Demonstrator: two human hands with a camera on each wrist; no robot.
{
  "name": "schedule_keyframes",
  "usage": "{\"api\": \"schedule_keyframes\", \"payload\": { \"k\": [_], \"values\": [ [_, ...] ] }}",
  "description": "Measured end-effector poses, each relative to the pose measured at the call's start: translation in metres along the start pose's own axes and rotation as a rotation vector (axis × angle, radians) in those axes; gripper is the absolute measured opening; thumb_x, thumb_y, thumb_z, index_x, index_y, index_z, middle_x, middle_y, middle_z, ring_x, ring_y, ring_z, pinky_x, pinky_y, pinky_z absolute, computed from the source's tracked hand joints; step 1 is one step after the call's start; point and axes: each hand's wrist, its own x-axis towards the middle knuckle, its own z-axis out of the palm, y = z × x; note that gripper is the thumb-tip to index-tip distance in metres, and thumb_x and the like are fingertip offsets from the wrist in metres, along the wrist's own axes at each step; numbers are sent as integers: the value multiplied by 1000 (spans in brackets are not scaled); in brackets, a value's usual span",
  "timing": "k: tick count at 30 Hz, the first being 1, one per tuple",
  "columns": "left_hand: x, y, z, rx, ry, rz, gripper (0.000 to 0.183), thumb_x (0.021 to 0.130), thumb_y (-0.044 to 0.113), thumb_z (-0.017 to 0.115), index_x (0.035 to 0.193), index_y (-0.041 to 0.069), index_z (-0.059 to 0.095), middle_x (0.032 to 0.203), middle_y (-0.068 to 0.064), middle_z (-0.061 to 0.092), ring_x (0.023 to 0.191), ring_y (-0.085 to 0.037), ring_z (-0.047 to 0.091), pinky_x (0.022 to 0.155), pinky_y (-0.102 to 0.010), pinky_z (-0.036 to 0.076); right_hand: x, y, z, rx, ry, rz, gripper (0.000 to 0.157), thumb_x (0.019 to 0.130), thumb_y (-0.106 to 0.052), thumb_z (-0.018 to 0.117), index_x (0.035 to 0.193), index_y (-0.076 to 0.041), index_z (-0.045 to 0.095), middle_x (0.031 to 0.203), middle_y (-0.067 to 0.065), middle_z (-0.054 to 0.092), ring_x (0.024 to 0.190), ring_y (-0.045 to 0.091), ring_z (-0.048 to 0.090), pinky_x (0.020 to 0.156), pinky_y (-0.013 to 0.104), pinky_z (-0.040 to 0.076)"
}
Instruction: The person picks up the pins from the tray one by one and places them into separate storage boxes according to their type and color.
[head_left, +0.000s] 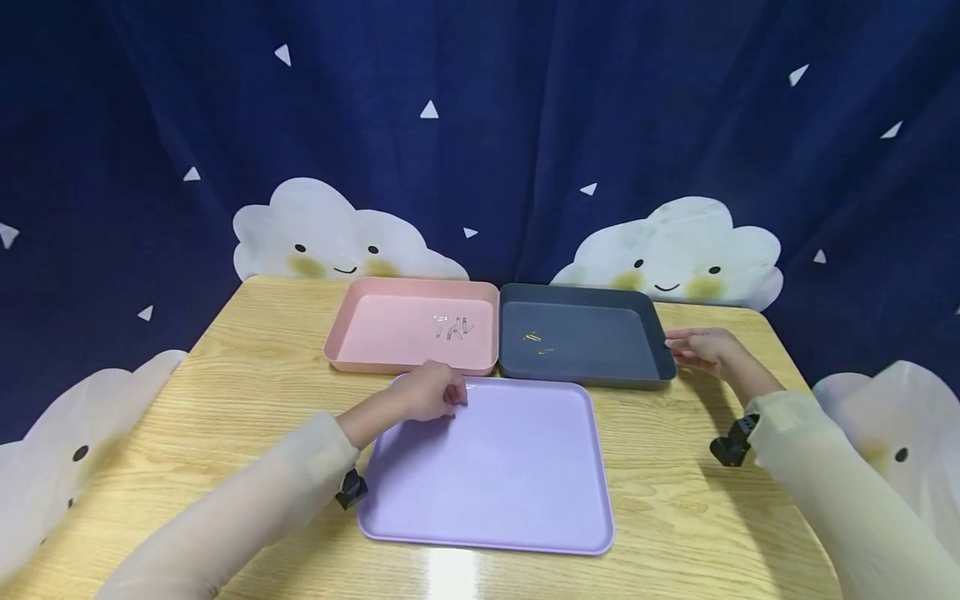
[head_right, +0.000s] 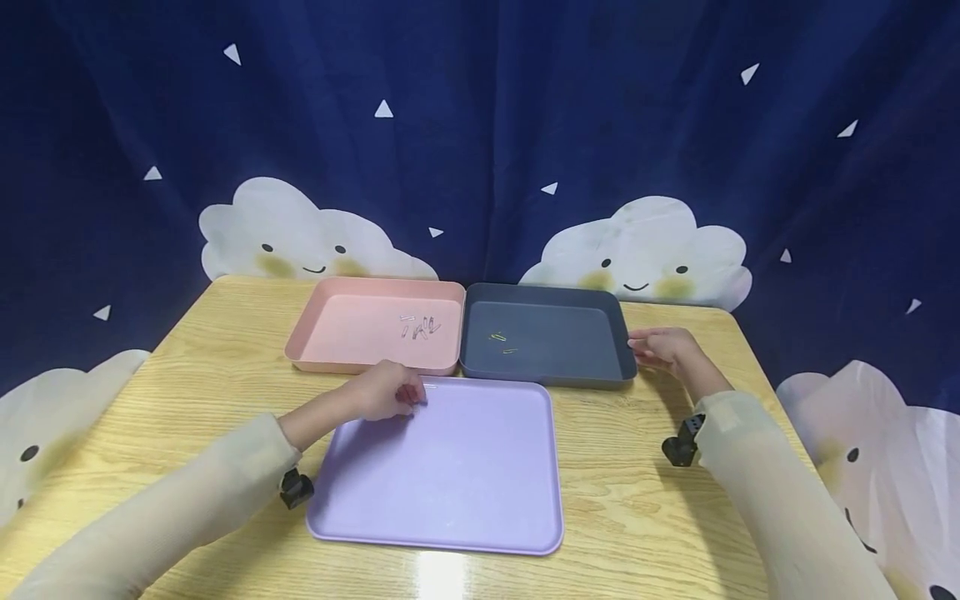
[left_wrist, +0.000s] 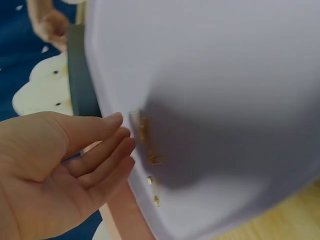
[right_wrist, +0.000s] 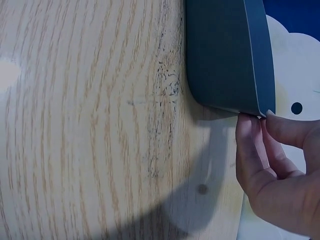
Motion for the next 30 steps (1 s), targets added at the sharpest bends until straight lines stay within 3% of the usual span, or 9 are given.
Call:
{"api": "schedule_keyframes", "payload": {
  "k": [6, 12, 19, 24, 30],
  "values": [
    [3, 1, 10, 185, 41, -10, 8, 79, 4, 74, 81, 9, 70, 77, 0, 68, 72, -12, 58, 68, -27, 53, -1, 1, -1, 0, 1, -7, 55, 97, -6, 48, 147, 7, 29, 81, -20, 56, 76, -6, 59, 86, 20, 57],
    [7, 2, 18, 272, 78, 62, 14, 78, -4, 70, 73, 8, 65, 71, -1, 65, 65, -13, 54, 59, -26, 49, 0, 1, 0, 19, -22, -11, 57, 96, -6, 50, 147, 8, 27, 77, -22, 59, 76, -5, 60, 84, 18, 56],
    [11, 5, 18, 367, 40, 122, 9, 80, -2, 67, 79, 7, 63, 76, -4, 66, 74, -19, 62, 70, -31, 55, 2, 0, 0, 16, -5, -12, 57, 96, -8, 51, 146, 9, 29, 76, -21, 60, 75, -4, 61, 82, 18, 57],
    [10, 7, 17, 313, 20, 115, 5, 83, 0, 65, 82, 5, 63, 78, -5, 66, 76, -20, 62, 73, -31, 55, 1, 1, -1, -14, -11, -10, 56, 97, -6, 49, 147, 7, 29, 79, -22, 58, 76, -5, 60, 87, 20, 56],
    [10, 7, 15, 59, 28, 93, 11, 80, -3, 61, 82, 5, 68, 75, -3, 64, 68, -10, 52, 63, -19, 45, 0, 1, -1, -8, -11, -16, 56, 96, -6, 50, 146, 8, 29, 80, -20, 58, 77, -4, 60, 87, 21, 56]
  ]
}}
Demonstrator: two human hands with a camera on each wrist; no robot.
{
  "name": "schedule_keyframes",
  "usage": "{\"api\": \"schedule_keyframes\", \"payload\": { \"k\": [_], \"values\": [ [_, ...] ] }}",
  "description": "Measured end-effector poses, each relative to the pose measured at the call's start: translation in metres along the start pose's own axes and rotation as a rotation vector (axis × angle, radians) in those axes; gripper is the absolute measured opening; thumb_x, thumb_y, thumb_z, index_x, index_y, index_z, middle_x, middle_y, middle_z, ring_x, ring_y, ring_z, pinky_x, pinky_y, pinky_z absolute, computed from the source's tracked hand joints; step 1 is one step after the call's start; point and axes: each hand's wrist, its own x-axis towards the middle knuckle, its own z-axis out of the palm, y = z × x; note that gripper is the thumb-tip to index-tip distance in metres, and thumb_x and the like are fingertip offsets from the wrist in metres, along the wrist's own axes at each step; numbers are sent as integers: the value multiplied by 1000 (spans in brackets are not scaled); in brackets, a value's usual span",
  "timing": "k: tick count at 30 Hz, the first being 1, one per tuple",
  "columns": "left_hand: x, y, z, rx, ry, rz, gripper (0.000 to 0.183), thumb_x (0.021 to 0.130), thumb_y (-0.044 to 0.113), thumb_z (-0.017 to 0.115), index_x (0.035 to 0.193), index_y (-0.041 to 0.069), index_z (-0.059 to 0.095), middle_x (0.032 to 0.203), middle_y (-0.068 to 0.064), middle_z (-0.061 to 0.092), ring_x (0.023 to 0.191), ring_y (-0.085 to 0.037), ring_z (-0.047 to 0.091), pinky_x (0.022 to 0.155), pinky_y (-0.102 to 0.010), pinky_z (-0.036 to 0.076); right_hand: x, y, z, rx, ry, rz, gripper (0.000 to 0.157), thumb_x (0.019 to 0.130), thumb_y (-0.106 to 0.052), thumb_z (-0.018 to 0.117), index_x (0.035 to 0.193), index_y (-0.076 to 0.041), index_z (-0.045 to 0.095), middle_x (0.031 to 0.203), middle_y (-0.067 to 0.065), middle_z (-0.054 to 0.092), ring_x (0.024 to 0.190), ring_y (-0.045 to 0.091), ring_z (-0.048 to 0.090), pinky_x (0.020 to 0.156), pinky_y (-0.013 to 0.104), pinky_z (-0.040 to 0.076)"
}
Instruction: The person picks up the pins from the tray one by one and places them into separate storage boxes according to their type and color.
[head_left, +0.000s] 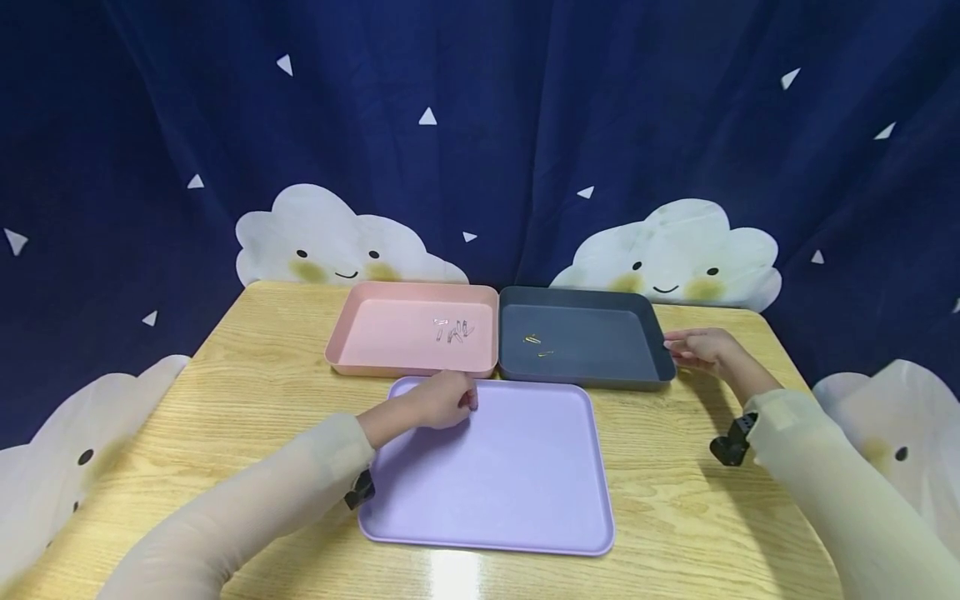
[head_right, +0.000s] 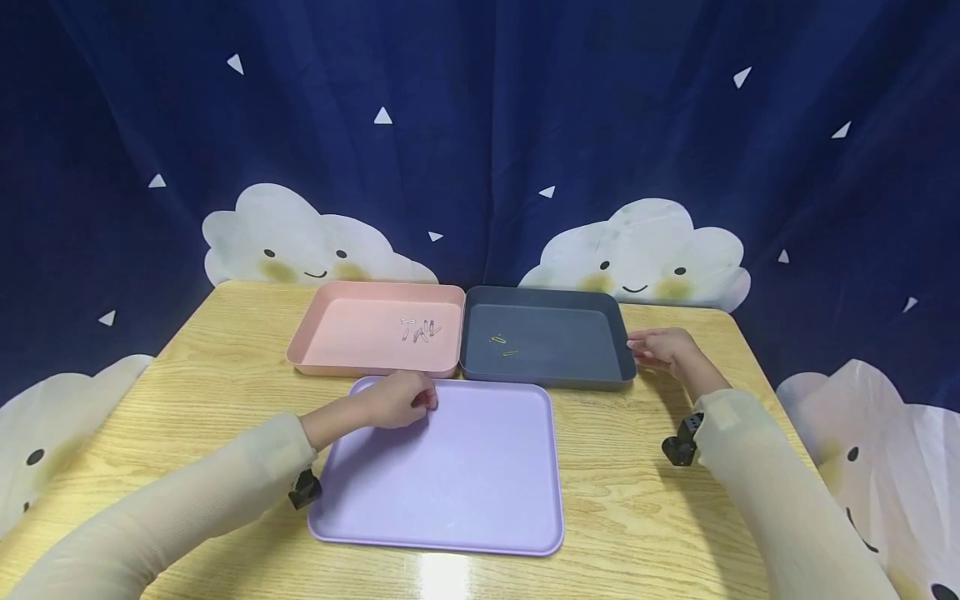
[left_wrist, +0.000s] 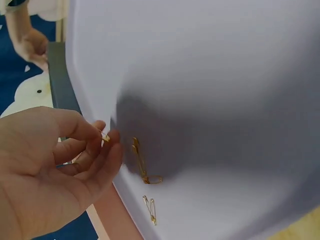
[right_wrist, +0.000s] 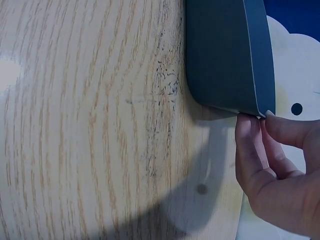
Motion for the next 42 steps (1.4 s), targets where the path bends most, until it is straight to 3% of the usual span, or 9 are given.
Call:
{"api": "schedule_keyframes", "payload": {
  "k": [4, 10, 16, 22, 30, 36, 42],
  "values": [
    [1, 0, -2, -156, -12, -38, 12, 81, 0, 59, 82, 4, 70, 71, -1, 63, 64, -6, 47, 61, -15, 39, -1, -1, 0, 2, 7, 4, 55, 96, -7, 50, 146, 7, 30, 82, -19, 58, 77, -3, 60, 86, 21, 57],
    [3, 2, -2, -440, -99, -205, 11, 87, 4, 59, 88, 2, 70, 70, -4, 67, 59, -6, 52, 53, -15, 41, 0, -1, 1, 14, 6, 10, 57, 96, -8, 50, 147, 8, 28, 79, -20, 58, 75, -5, 60, 84, 19, 57],
    [7, 3, -1, -674, -173, -290, 15, 90, 3, 56, 96, -2, 69, 80, -8, 70, 68, -8, 58, 62, -17, 50, 0, 0, 1, 30, 6, 15, 59, 97, -11, 52, 147, 7, 27, 75, -22, 59, 74, -6, 60, 84, 19, 57],
    [9, 5, -3, -864, -199, -335, 16, 92, 2, 54, 98, -3, 69, 82, -6, 72, 71, -8, 62, 72, -22, 58, -1, 0, 1, 36, 5, 17, 59, 97, -11, 52, 148, 6, 27, 75, -22, 58, 75, -6, 60, 83, 19, 57],
    [18, 14, -9, -940, -213, -346, 25, 92, 0, 57, 112, -11, 63, 101, -19, 73, 70, -7, 62, 72, -21, 58, 0, 0, 1, 31, 18, 23, 59, 97, -12, 53, 147, 5, 28, 75, -22, 58, 75, -6, 60, 85, 20, 57],
    [31, 23, -18, -952, -214, -333, 28, 86, -5, 63, 113, -13, 62, 91, -13, 74, 71, -7, 64, 74, -23, 60, 1, 0, 1, 18, 19, 19, 58, 97, -13, 53, 147, 5, 29, 78, -21, 56, 76, -5, 60, 86, 20, 57],
    [46, 32, -33, -938, -203, -326, 28, 86, -5, 64, 113, -12, 63, 108, -24, 70, 73, -9, 64, 74, -25, 60, 1, 0, 0, 4, 19, 26, 58, 97, -14, 53, 147, 4, 31, 82, -19, 56, 76, -5, 60, 87, 21, 56]
  ]
}}
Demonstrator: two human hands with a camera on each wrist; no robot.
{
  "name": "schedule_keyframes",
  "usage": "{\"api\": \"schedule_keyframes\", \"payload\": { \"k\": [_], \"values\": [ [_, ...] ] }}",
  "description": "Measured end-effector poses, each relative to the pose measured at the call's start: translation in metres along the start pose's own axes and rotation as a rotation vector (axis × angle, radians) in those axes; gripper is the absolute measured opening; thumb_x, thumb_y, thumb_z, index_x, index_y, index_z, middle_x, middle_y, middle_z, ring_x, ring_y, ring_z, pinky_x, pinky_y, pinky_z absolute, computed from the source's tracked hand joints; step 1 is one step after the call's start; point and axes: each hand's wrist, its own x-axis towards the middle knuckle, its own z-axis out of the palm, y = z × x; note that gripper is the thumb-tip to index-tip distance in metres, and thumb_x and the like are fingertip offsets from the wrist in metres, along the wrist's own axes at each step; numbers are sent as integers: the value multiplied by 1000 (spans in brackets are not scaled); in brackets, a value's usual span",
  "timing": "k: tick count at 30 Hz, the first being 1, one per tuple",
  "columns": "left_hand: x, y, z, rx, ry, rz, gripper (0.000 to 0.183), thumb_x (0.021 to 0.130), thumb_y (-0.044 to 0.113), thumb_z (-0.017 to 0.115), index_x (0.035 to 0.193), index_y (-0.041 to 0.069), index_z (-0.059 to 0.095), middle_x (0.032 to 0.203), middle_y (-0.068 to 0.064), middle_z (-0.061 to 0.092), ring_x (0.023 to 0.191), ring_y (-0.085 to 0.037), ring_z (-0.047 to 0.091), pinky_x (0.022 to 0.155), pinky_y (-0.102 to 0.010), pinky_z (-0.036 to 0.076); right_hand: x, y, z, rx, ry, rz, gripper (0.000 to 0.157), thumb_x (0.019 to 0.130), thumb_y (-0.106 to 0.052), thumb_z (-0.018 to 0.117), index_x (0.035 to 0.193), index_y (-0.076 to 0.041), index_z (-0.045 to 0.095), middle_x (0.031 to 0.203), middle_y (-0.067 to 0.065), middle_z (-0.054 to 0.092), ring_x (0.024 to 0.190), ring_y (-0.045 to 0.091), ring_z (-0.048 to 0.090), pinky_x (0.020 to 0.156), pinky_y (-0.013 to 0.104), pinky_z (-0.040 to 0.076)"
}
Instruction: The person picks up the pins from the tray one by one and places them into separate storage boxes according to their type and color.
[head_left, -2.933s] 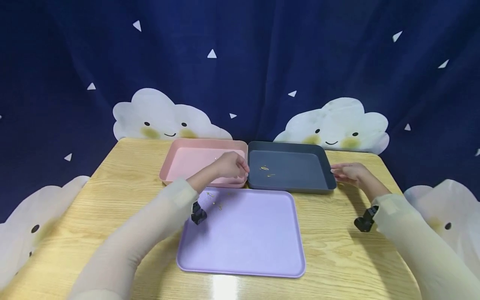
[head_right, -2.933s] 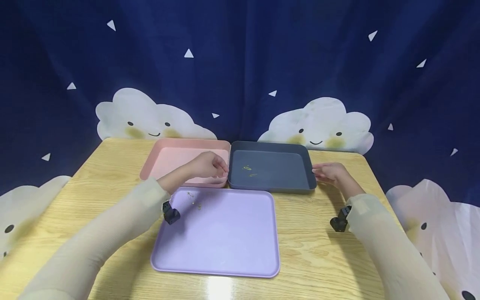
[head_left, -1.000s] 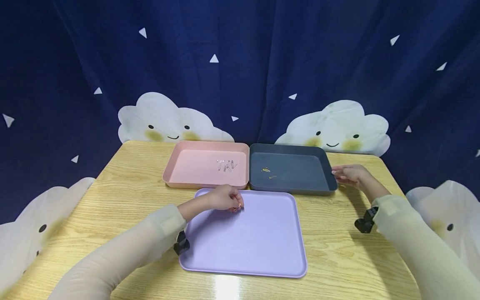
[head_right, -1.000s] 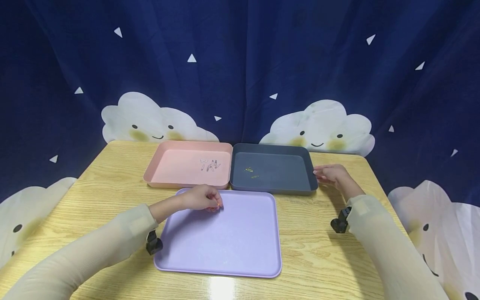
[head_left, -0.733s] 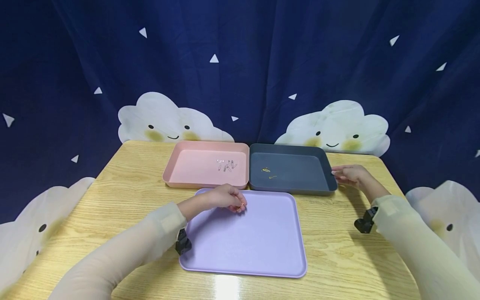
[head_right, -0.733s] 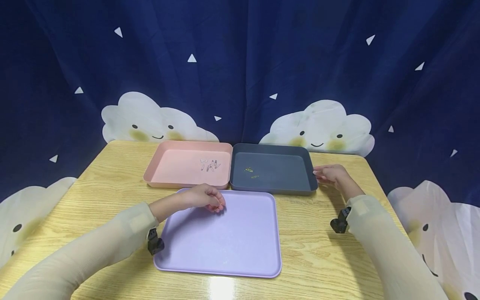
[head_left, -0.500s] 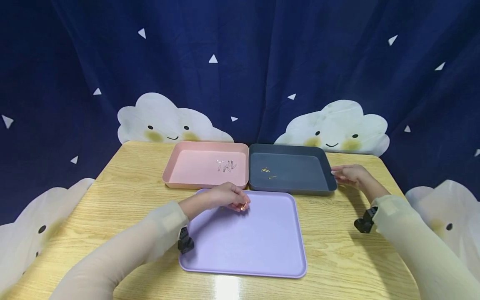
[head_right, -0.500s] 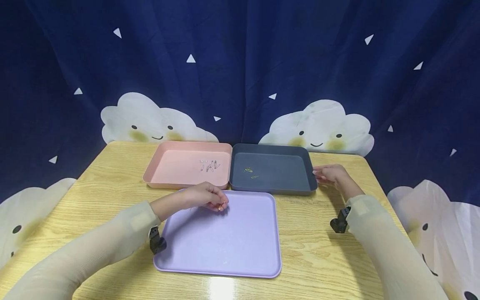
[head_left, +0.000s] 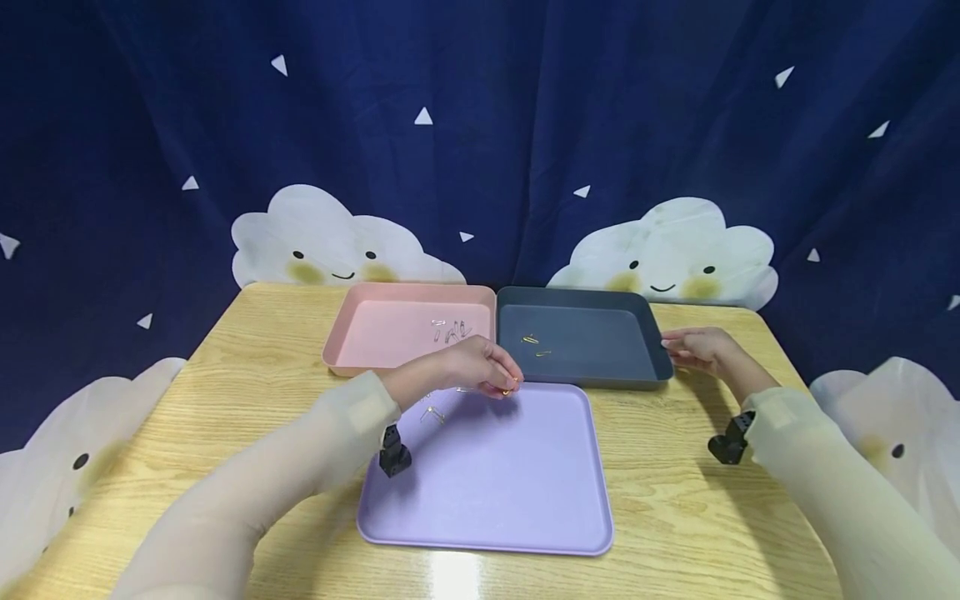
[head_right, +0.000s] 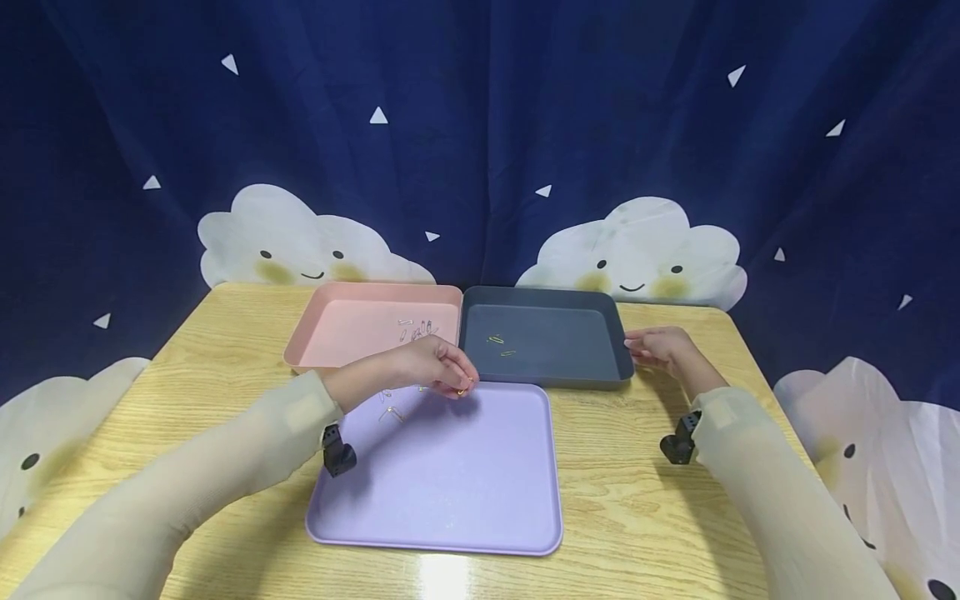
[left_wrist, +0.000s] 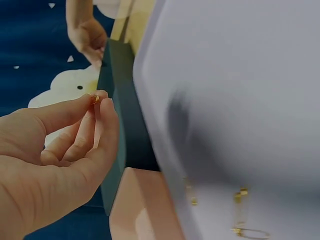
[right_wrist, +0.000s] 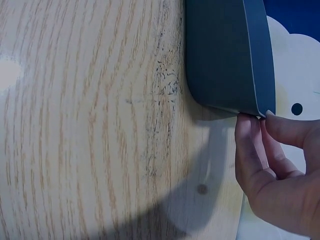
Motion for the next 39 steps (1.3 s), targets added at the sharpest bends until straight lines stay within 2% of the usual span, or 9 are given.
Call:
{"api": "schedule_keyframes", "payload": {
  "k": [5, 12, 19, 25, 31, 34, 35, 36, 39],
  "values": [
    [10, 18, -4, 20, 10, 13, 29, 87, -5, 62, 115, -11, 62, 113, -25, 68, 73, -8, 64, 78, -27, 59, 0, -1, 0, -1, -3, -3, 57, 97, -14, 53, 147, 4, 31, 82, -19, 56, 76, -5, 60, 89, 22, 56],
    [30, 36, -13, 68, 44, 4, 22, 87, -3, 64, 108, -7, 67, 103, -20, 71, 69, -9, 62, 66, -20, 57, -1, -2, 0, -10, 4, -2, 57, 97, -13, 52, 147, 5, 31, 81, -20, 56, 76, -4, 60, 91, 23, 56],
    [48, 50, -15, 62, 51, -32, 20, 87, -6, 62, 106, -7, 67, 99, -19, 71, 69, -12, 62, 95, -37, 56, 0, -2, 0, 1, 0, 7, 56, 97, -12, 52, 147, 5, 31, 77, -22, 58, 76, -4, 61, 88, 21, 56],
    [65, 58, -19, 47, 88, -48, 24, 87, -10, 59, 111, -10, 64, 122, -28, 63, 69, -13, 61, 103, -41, 51, -2, -2, 1, -14, 8, 11, 57, 97, -16, 55, 146, 4, 33, 82, -19, 58, 77, -4, 61, 89, 23, 56],
    [78, 67, -25, 52, 106, -101, 19, 87, -12, 57, 105, -9, 64, 79, -11, 67, 74, -17, 60, 96, -34, 55, 0, -3, 1, -8, 3, 8, 57, 96, -13, 54, 146, 6, 32, 78, -21, 59, 76, -4, 61, 86, 20, 57],
    [84, 69, -26, 50, 92, -139, 22, 88, -11, 56, 109, -11, 63, 80, -11, 66, 80, -20, 60, 101, -35, 52, 0, -3, 0, -7, 5, -1, 57, 96, -11, 53, 146, 7, 31, 75, -23, 59, 75, -6, 60, 84, 19, 57],
    [90, 68, -27, 56, 94, -156, 23, 88, -10, 57, 110, -11, 63, 85, -13, 67, 81, -20, 61, 100, -34, 53, 0, -3, 0, -7, 6, -4, 57, 96, -11, 53, 146, 7, 31, 75, -23, 58, 74, -6, 60, 84, 19, 57],
    [107, 61, -33, 49, 68, -167, 21, 87, -10, 60, 107, -9, 65, 86, -14, 68, 80, -20, 62, 96, -34, 55, 0, -3, 0, -8, 6, -6, 57, 96, -11, 53, 146, 7, 31, 75, -24, 58, 74, -7, 59, 84, 18, 57],
    [192, 22, -55, 49, 44, -225, 21, 82, -10, 65, 102, -6, 68, 92, -16, 69, 78, -20, 64, 85, -32, 60, -1, -3, 0, -9, 8, -3, 59, 96, -13, 55, 146, 6, 31, 76, -23, 58, 74, -7, 59, 85, 19, 56]
  ]
}}
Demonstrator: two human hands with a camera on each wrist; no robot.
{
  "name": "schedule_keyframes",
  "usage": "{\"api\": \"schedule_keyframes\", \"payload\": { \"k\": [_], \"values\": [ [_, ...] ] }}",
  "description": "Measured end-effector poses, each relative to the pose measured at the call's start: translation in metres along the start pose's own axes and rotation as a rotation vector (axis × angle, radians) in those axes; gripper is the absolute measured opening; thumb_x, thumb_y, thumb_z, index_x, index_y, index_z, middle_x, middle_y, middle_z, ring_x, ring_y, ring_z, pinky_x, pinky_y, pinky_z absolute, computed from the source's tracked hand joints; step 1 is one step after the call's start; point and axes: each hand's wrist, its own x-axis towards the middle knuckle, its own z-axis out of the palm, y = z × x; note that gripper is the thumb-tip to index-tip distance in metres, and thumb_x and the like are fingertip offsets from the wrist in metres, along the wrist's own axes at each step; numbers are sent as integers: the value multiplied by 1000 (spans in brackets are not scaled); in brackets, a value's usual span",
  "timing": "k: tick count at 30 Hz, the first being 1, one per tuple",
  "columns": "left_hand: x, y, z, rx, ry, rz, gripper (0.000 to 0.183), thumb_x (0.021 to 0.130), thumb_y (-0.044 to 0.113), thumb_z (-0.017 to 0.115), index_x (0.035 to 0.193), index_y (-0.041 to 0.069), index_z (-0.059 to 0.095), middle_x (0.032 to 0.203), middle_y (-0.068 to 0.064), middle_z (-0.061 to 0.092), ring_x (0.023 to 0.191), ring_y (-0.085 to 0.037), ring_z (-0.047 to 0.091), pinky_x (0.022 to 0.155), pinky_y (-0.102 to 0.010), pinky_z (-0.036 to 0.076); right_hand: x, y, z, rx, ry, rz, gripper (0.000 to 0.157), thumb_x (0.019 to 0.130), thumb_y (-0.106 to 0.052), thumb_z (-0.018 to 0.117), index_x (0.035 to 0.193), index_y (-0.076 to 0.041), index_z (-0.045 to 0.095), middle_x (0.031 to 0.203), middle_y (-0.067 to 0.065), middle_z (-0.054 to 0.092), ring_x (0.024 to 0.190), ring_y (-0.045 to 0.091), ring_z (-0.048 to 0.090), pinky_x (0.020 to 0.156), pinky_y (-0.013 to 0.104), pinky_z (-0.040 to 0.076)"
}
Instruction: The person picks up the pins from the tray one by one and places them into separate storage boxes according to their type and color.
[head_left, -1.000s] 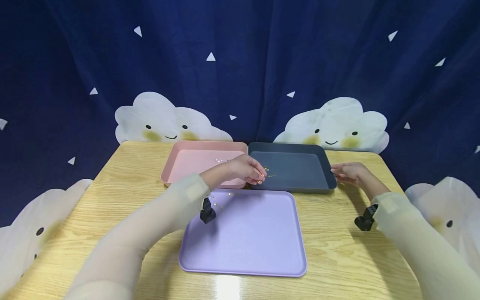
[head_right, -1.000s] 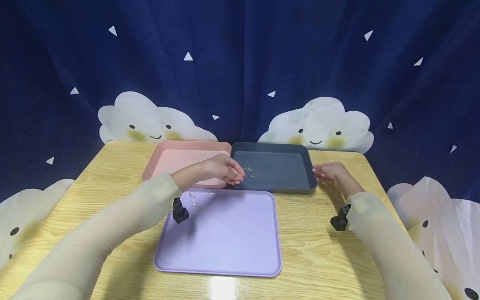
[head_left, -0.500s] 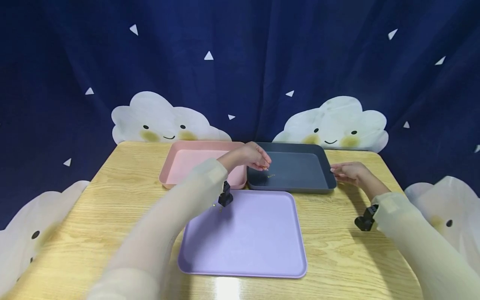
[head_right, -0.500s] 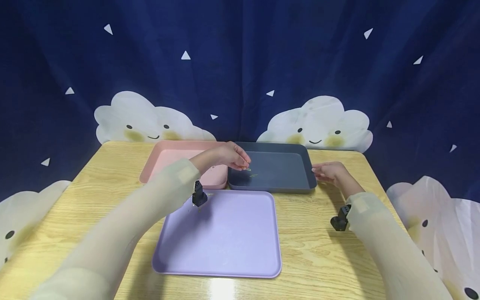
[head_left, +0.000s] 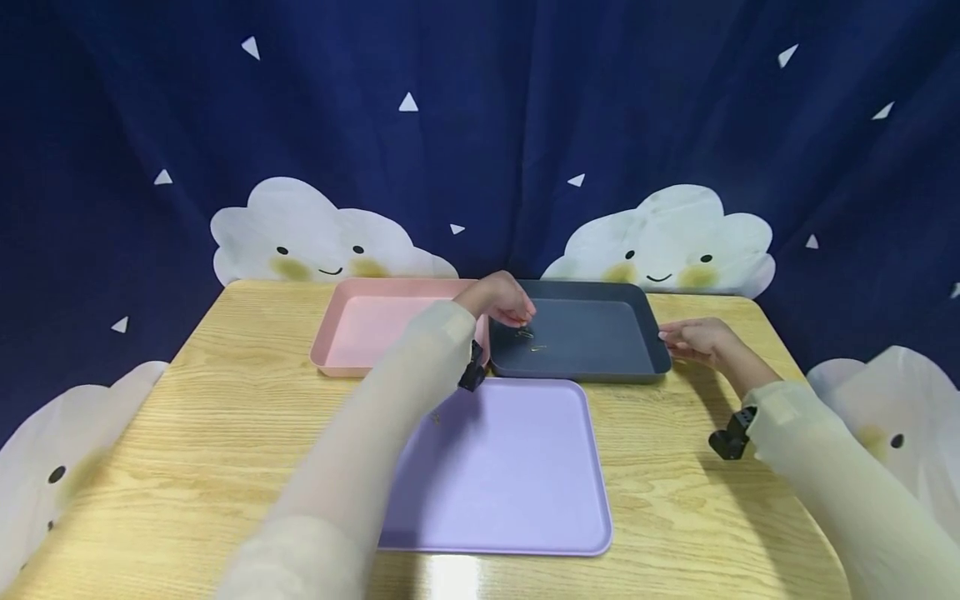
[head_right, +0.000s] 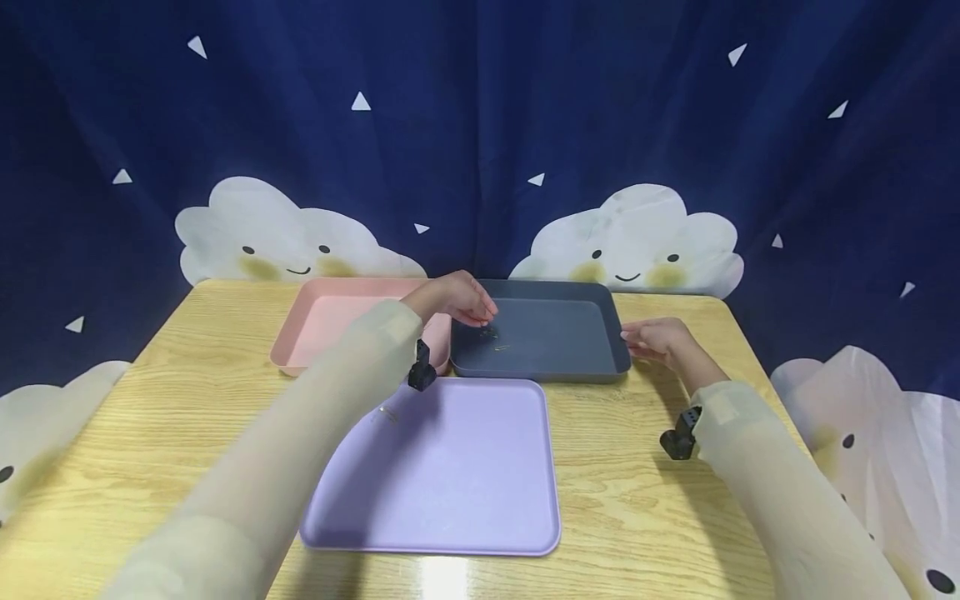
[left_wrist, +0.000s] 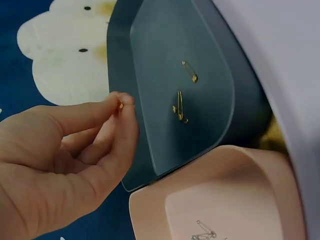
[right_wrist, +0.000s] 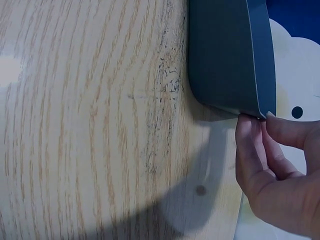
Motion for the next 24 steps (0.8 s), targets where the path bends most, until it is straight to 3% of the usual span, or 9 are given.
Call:
{"api": "schedule_keyframes", "payload": {
  "k": [3, 5, 7, 11, 14, 16, 19, 21, 24],
  "values": [
    [94, -19, -21, -18, -43, -53, 18, 75, -13, 70, 91, -4, 69, 80, -12, 69, 71, -20, 66, 72, -32, 61, 0, -1, -1, 2, 2, 8, 60, 96, -15, 56, 146, 5, 31, 77, -23, 57, 75, -8, 59, 87, 20, 56],
    [116, -23, -25, 0, -26, -83, 18, 75, -15, 68, 89, -3, 69, 79, -10, 68, 70, -20, 66, 72, -32, 61, 1, -1, -2, 7, 3, 10, 60, 95, -14, 56, 146, 6, 31, 77, -22, 57, 74, -8, 58, 87, 19, 56],
    [111, -20, -25, 41, 36, -101, 19, 71, -17, 68, 84, -3, 69, 77, -9, 68, 66, -20, 67, 66, -31, 62, 1, 0, -2, 13, -2, 7, 60, 96, -13, 55, 146, 6, 30, 76, -22, 58, 75, -8, 58, 87, 19, 56],
    [69, -5, -14, 222, 216, -143, 18, 70, -13, 68, 84, -1, 67, 82, -8, 67, 63, -20, 69, 61, -30, 61, 0, 0, 1, 11, -3, 8, 59, 96, -12, 55, 146, 6, 31, 78, -21, 58, 75, -8, 59, 86, 19, 56],
    [37, 9, -9, 407, 223, -164, 11, 73, -6, 68, 83, -1, 68, 83, -6, 69, 64, -17, 70, 62, -27, 60, 0, 0, 2, -2, 5, 13, 57, 96, -13, 54, 146, 5, 33, 85, -17, 59, 76, -7, 59, 88, 20, 56],
    [27, 15, -9, 572, 203, -141, 6, 75, 1, 69, 81, 3, 69, 81, -2, 70, 63, -11, 69, 62, -23, 59, -1, -1, 3, -8, 12, 12, 56, 96, -14, 54, 145, 4, 34, 90, -14, 59, 76, -7, 58, 89, 20, 56],
    [2, 24, -2, 744, 247, -93, 18, 79, 15, 72, 92, 4, 67, 96, -4, 69, 68, -6, 68, 69, -19, 58, -1, -2, 2, -17, 14, 6, 56, 97, -15, 54, 145, 4, 34, 92, -13, 59, 76, -8, 58, 91, 21, 55],
    [7, 23, -2, 764, 294, -73, 23, 77, 21, 75, 90, 6, 66, 95, -6, 66, 65, -5, 67, 66, -17, 57, -1, -2, 1, -18, 12, 3, 55, 96, -13, 53, 145, 5, 34, 89, -16, 59, 76, -8, 57, 91, 21, 55],
    [47, 13, -7, 756, 334, -49, 24, 74, 31, 79, 81, 10, 68, 84, -3, 67, 63, -5, 68, 67, -16, 56, -1, -1, -1, -22, 10, 7, 56, 96, -11, 52, 146, 4, 34, 89, -15, 60, 76, -9, 58, 92, 22, 55]
  ]
}}
